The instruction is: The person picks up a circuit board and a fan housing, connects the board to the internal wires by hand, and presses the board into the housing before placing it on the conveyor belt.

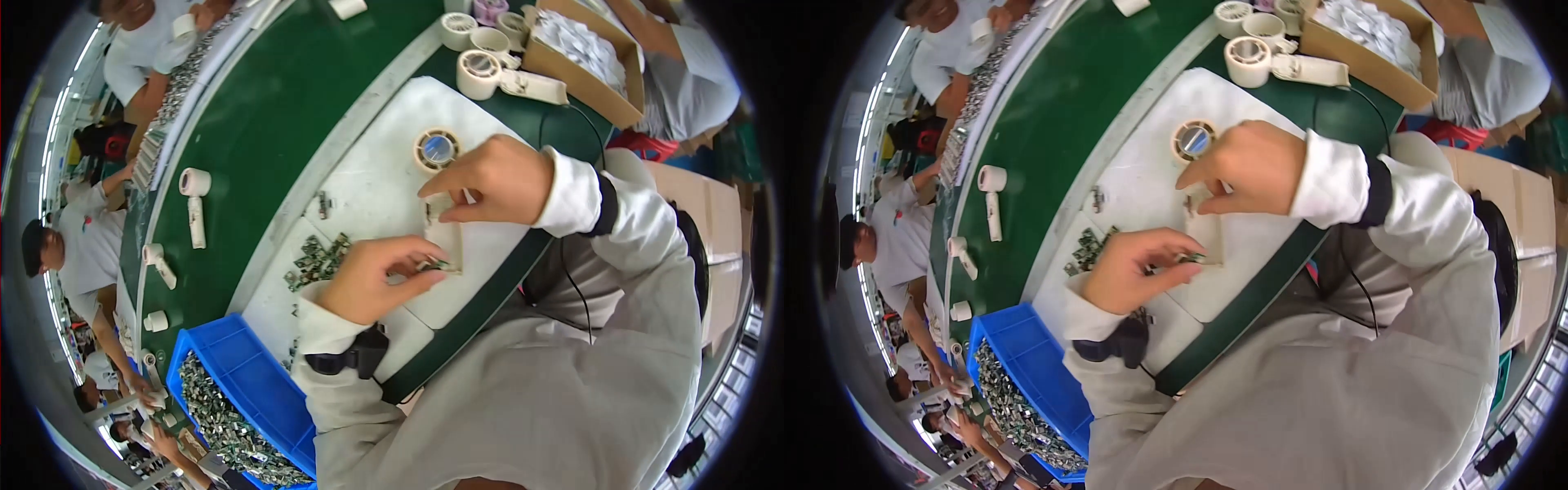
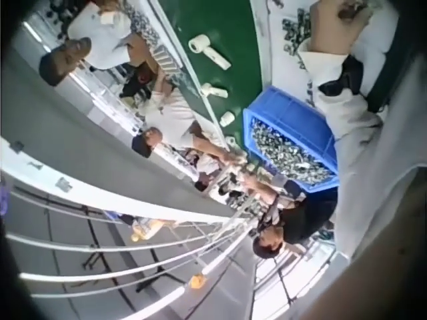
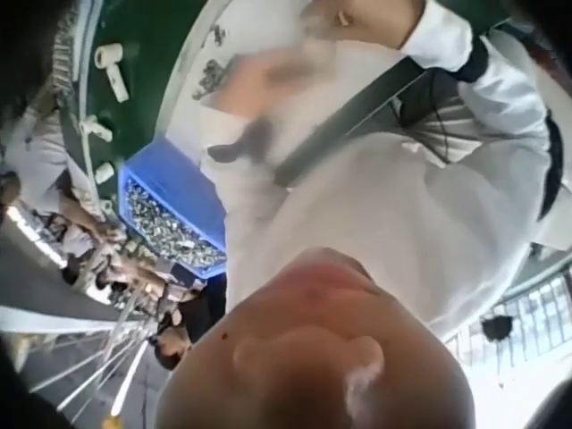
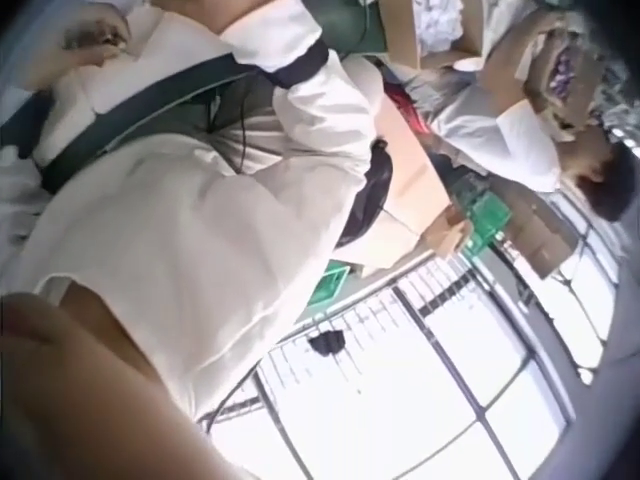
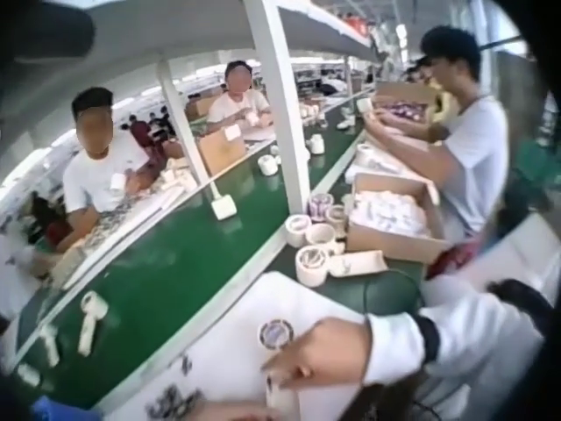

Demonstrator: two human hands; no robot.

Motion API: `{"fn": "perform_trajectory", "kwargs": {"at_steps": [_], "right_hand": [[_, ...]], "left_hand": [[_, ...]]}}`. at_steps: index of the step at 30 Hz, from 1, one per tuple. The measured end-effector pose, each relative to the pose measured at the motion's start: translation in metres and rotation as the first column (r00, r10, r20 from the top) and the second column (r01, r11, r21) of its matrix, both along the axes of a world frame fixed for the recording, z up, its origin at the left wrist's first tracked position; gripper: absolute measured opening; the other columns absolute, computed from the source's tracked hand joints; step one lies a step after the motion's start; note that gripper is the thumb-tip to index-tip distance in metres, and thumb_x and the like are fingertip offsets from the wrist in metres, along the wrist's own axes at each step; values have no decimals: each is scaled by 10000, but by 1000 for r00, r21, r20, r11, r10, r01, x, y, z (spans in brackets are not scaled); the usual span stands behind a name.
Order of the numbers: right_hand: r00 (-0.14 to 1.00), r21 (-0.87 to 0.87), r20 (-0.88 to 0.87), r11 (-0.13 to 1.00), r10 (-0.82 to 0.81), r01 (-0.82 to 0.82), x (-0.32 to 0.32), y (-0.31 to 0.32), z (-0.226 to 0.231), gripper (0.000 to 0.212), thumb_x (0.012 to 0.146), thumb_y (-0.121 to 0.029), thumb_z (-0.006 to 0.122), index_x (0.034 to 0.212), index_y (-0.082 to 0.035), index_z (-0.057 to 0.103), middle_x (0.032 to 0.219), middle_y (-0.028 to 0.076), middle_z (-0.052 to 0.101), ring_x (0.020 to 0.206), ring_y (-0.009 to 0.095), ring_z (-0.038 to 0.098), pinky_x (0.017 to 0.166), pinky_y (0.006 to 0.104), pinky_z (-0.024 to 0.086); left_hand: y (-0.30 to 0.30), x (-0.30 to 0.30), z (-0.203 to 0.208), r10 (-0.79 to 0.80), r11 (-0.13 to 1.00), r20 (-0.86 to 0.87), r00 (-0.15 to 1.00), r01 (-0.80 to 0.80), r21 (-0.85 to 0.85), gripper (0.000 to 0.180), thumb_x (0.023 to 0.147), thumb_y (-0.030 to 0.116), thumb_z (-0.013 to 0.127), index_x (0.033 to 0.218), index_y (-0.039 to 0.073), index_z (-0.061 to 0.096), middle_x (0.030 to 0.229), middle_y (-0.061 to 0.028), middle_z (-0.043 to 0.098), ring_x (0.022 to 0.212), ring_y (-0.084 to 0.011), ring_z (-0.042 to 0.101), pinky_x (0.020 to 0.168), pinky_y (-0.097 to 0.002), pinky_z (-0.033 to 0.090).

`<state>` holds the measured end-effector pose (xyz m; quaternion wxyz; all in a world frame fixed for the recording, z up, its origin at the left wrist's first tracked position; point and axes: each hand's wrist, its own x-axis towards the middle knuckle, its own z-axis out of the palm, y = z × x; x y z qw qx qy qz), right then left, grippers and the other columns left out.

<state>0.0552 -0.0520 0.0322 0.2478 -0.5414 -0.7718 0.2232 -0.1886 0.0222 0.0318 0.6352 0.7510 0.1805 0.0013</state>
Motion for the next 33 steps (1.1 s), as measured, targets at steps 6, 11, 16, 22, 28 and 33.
{"fn": "perform_trajectory", "kwargs": {"at_steps": [6, 11, 16, 22, 28, 33], "right_hand": [[999, 94, -15, 995, 35, -34, -11, 3, -15, 207, 837, -161, 718, 1028, -81, 725, 797, 85, 711, 629, 245, 662, 590, 338, 530], [999, 166, 27, 986, 19, -23, -15, 2, -26, 147, 862, -130, 681, 989, -69, 723, 811, 93, 712, 637, 272, 657, 605, 352, 533], [998, 120, -60, 993, 21, -14, -12, 6, -27, 142, 875, -129, 669, 991, -62, 717, 798, 101, 707, 651, 288, 658, 606, 364, 525], [971, -86, -237, 996, -35, 15, -20, 4, -11, 132, 858, -147, 692, 936, -49, 731, 585, 83, 579, 499, 199, 551, 503, 332, 429], [931, -177, -342, 982, -128, 70, -18, -4, -11, 134, 818, -161, 715, 880, -45, 745, 493, 42, 456, 437, 121, 412, 455, 293, 342], [923, -87, -376, 995, -75, 45, -4, 3, -15, 140, 806, -159, 716, 888, -51, 750, 501, 38, 459, 446, 116, 412, 457, 295, 336]], "left_hand": [[12, -9, 5, 189, 963, -98, 977, -204, -179, 242, 921, 11, 655, 1155, -34, 620, 991, -95, 685, 824, -138, 670, 761, -263, 543], [14, -5, -4, 413, 891, -30, 910, -411, -196, 261, 929, 49, 665, 1177, -19, 616, 991, -87, 692, 863, -143, 694, 768, -251, 543], [6, 2, -12, 503, 855, 31, 864, -492, -165, 282, 943, 38, 639, 1213, -35, 602, 1035, -102, 687, 896, -169, 704, 808, -261, 547], [1, -5, -11, 498, 863, 38, 867, -490, -126, 320, 948, 23, 625, 1259, -45, 588, 1099, -125, 685, 932, -181, 703, 837, -267, 545], [-15, 4, -17, 529, 841, 98, 843, -506, -190, 289, 944, 15, 630, 1222, -64, 618, 1093, -135, 697, 937, -186, 701, 866, -278, 549], [-4, 14, -20, 501, 863, 128, 856, -485, -141, 254, 937, 11, 640, 1176, -73, 650, 1075, -140, 708, 928, -185, 701, 871, -292, 558]]}}
